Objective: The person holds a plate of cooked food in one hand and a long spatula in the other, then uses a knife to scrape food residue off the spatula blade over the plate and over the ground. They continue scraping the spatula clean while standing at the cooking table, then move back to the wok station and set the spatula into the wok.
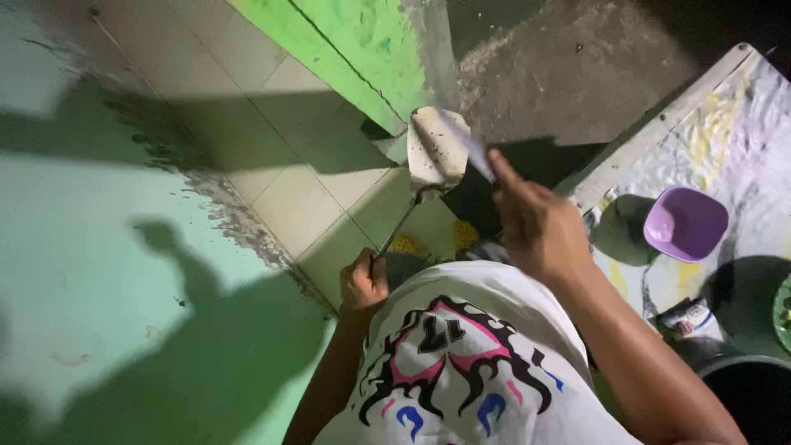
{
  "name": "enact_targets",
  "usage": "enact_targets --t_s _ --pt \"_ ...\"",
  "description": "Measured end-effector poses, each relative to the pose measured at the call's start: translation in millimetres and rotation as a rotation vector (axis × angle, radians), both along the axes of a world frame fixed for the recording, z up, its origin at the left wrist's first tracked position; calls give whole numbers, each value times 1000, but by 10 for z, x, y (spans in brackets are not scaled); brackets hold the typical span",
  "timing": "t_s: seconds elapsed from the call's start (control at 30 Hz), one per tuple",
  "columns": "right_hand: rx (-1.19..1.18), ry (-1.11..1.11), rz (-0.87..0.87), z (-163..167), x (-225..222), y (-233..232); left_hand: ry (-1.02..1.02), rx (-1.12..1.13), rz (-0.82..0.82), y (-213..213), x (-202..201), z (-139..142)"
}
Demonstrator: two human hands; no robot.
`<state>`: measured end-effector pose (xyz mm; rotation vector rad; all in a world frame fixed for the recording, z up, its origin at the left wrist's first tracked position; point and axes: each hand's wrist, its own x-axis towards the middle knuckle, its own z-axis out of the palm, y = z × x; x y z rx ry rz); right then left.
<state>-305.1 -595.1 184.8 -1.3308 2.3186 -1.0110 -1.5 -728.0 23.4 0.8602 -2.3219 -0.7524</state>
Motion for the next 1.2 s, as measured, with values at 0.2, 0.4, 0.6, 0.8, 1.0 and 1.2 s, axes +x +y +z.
enact_targets --t_s 0.2,0.4,0.6,0.8,1.0,1.2 --pt "32 6 14 -2 -37 -8 -91 49 16 -47 -36 140" --pt "-48 -52 129 -54 -70 27 -120 75 15 -43 -60 295" --pt "43 -59 23 -15 -50 32 -120 45 59 -58 -81 169" --pt "70 3 66 -56 -31 24 -71 -16 -22 -24 -13 69" --pt "-21 35 110 -97 0 57 -343 99 34 -58 -1 48" --pt "112 59 21 -190 -5 39 -121 17 20 24 -16 110"
